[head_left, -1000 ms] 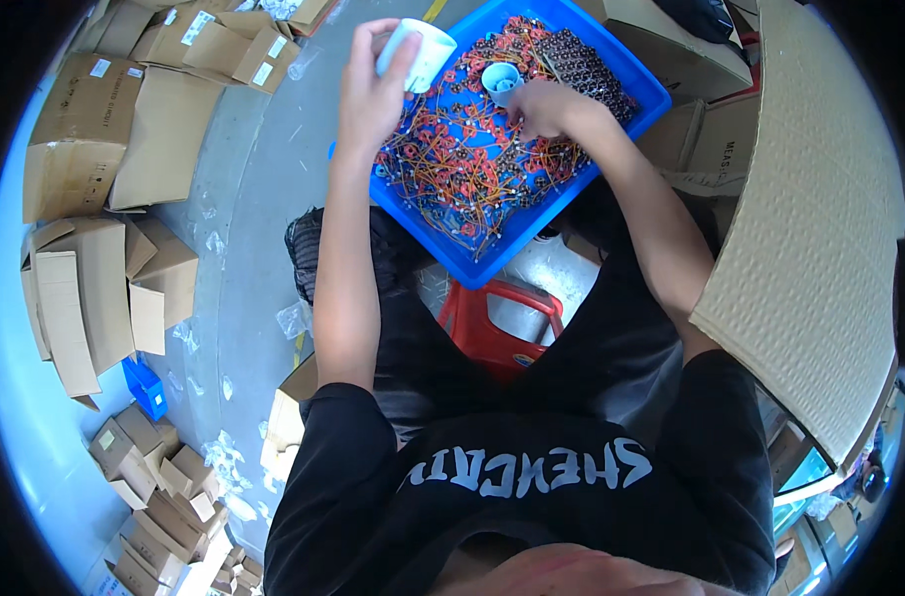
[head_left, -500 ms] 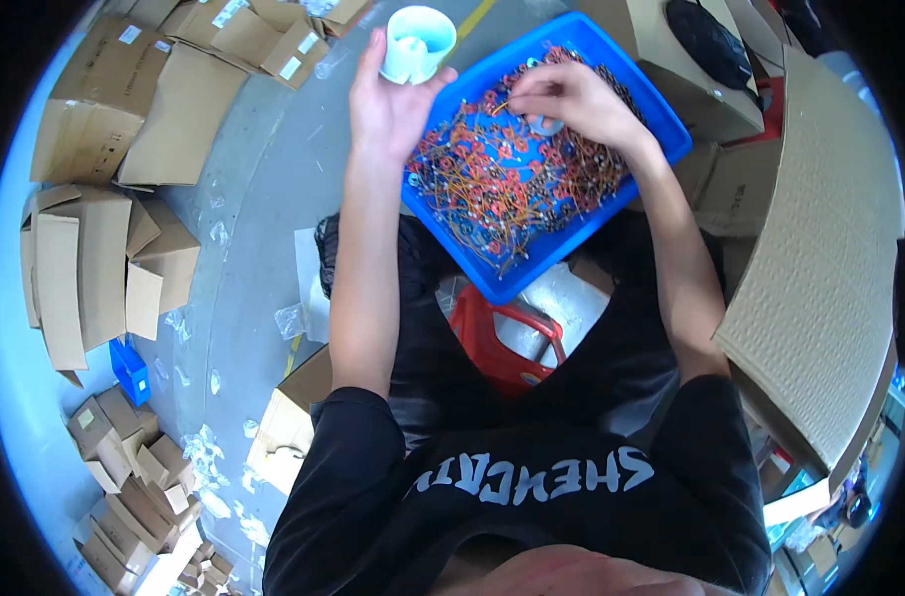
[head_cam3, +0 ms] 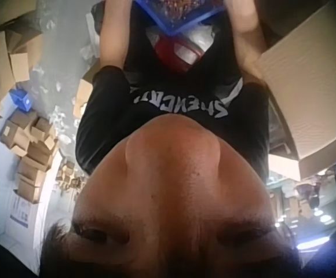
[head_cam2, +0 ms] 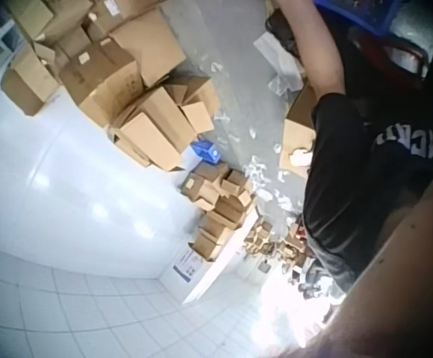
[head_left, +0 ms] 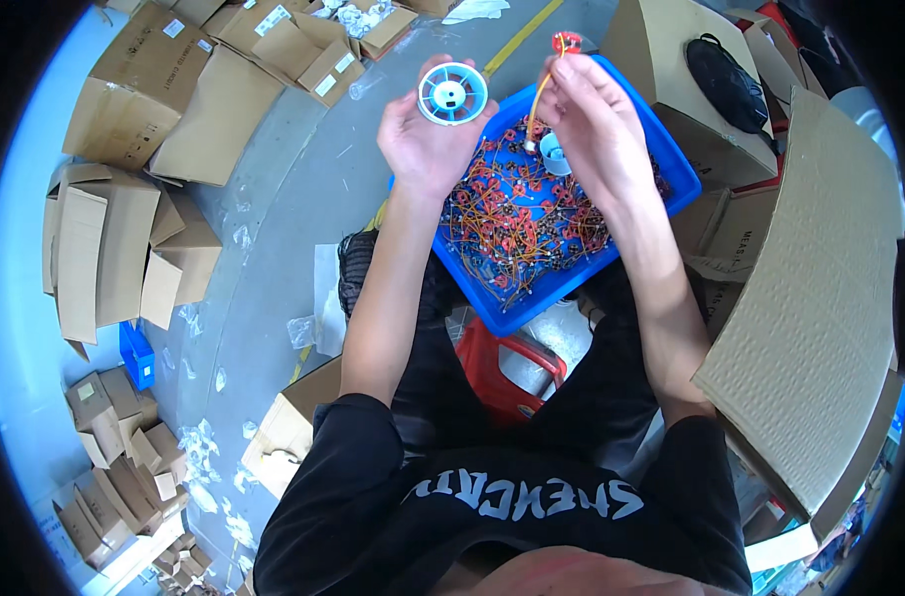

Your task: Packaging electronic components into small plastic containers and then placing them into larger cardboard boxes.

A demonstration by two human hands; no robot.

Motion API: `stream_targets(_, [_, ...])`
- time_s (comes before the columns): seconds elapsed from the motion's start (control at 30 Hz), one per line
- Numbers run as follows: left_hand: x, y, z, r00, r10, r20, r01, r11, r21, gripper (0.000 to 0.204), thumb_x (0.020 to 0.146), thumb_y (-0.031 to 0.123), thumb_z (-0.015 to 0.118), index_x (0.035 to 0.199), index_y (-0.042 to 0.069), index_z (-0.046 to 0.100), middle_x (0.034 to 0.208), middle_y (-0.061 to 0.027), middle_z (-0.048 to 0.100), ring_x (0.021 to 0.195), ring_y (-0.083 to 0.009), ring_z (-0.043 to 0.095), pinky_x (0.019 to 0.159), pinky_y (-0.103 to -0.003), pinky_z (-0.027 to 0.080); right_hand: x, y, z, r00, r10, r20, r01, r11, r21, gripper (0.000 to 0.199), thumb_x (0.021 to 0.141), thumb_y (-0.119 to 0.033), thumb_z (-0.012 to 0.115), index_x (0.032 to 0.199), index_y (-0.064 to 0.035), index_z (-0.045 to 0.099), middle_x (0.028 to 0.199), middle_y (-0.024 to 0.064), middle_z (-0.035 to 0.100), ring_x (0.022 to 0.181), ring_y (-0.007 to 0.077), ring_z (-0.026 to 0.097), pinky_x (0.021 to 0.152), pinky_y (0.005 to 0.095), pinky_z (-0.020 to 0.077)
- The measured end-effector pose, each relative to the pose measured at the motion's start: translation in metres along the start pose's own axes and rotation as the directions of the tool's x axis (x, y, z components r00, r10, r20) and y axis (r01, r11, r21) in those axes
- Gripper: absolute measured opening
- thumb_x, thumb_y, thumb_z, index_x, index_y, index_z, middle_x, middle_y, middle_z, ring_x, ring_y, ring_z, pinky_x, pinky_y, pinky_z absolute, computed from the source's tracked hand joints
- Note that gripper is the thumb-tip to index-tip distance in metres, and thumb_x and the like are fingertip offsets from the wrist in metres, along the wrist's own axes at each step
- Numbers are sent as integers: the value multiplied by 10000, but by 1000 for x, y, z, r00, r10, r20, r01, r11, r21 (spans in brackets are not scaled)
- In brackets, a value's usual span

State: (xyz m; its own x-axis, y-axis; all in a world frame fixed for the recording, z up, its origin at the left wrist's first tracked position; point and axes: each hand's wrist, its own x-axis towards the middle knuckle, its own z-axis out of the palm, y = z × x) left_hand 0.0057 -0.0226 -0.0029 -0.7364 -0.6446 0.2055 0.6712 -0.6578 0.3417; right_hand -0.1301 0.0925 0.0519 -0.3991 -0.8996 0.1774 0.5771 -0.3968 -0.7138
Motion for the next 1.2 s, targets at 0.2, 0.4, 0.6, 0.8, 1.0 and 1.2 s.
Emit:
stream_targets(0.2, [-2, -10, 6, 1000, -17, -15, 19, 990, 143, 477, 842, 358, 472, 1219, 67, 496, 1196, -128, 557, 1106, -246, 519, 926, -444, 395, -3, 8, 18, 862, -487, 141, 474, 675, -566, 131, 798, -50, 705, 909, 9, 671, 761, 45, 656, 668, 105, 596, 639, 210, 463])
stream_targets(0.4, [-3, -8, 6, 996, -50, 69, 35, 980, 195, 541, 882, 413, 418, 1265, 40, 499, 1265, -119, 533, 1216, -247, 452, 1066, -449, 282, -2, 15, 13, 851, -465, 244, 473, 477, -741, 158, 728, -41, 748, 867, -2, 683, 737, 72, 656, 659, 96, 600, 604, 222, 475])
stream_targets(0.6, [-5, -11, 9, 1000, -20, -15, 23, 966, 259, 503, 876, 416, 431, 1233, 66, 494, 1176, -98, 574, 1093, -240, 531, 933, -429, 399, -1, 15, 13, 843, -457, 282, 488, 432, -758, 165, 729, -40, 748, 877, -4, 685, 725, 70, 651, 635, 88, 576, 596, 216, 466])
stream_targets(0.8, [-3, -8, -3, 996, -63, 66, 51, 983, 177, 568, 890, 446, 395, 1273, 38, 492, 1270, -120, 535, 1194, -256, 476, 1049, -442, 307, -3, 14, 14, 870, -454, 194, 461, 607, -647, 161, 737, -62, 750, 872, -5, 684, 701, 53, 630, 620, 73, 544, 587, 217, 453])
stream_targets(1.0, [-3, -9, -4, 992, -63, 108, 43, 984, 175, 565, 902, 450, 380, 1271, 36, 491, 1234, -111, 557, 1177, -253, 485, 1040, -444, 313, -2, 18, 13, 878, -392, 273, 454, 507, -733, 151, 743, -77, 746, 861, -8, 682, 688, 45, 612, 614, 82, 537, 574, 220, 440])
stream_targets(1.2, [-5, -9, 5, 997, -62, 51, 51, 978, 200, 573, 935, 491, 351, 1248, 36, 501, 1188, -108, 574, 1122, -230, 514, 993, -414, 364, -1, 14, 15, 863, -379, 333, 473, 377, -796, 158, 725, -87, 754, 845, -15, 682, 655, 41, 572, 586, 111, 511, 528, 239, 404])
